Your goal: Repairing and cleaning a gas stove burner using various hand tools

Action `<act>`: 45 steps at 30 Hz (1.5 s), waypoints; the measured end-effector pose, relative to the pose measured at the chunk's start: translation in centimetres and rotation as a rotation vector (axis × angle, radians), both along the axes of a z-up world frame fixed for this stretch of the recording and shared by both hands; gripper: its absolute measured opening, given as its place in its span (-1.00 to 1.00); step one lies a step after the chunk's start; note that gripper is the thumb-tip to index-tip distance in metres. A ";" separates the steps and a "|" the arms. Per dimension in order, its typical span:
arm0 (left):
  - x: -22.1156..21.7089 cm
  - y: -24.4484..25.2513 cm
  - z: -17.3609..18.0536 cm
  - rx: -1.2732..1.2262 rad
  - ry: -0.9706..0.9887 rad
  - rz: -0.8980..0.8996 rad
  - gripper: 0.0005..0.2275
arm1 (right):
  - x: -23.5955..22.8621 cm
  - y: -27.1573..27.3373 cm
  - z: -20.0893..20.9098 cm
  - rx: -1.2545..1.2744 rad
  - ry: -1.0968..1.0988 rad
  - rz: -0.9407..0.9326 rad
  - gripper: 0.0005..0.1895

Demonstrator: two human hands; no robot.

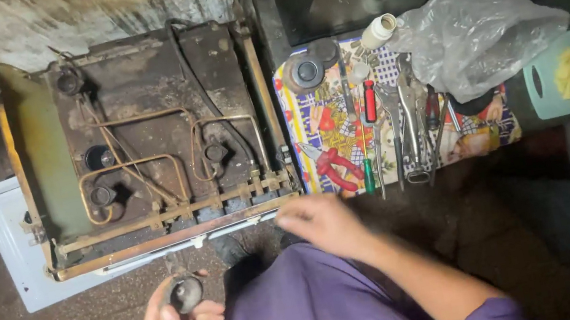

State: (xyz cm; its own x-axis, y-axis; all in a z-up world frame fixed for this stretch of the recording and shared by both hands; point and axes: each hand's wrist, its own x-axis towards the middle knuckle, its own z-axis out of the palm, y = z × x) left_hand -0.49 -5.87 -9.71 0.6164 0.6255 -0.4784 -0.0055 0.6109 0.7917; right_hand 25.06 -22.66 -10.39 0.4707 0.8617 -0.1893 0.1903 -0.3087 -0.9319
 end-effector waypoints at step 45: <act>-1.5 1.4 -1.0 0.022 0.443 0.025 -0.48 | 18.8 -6.4 -11.9 -0.329 -0.748 -0.504 -0.79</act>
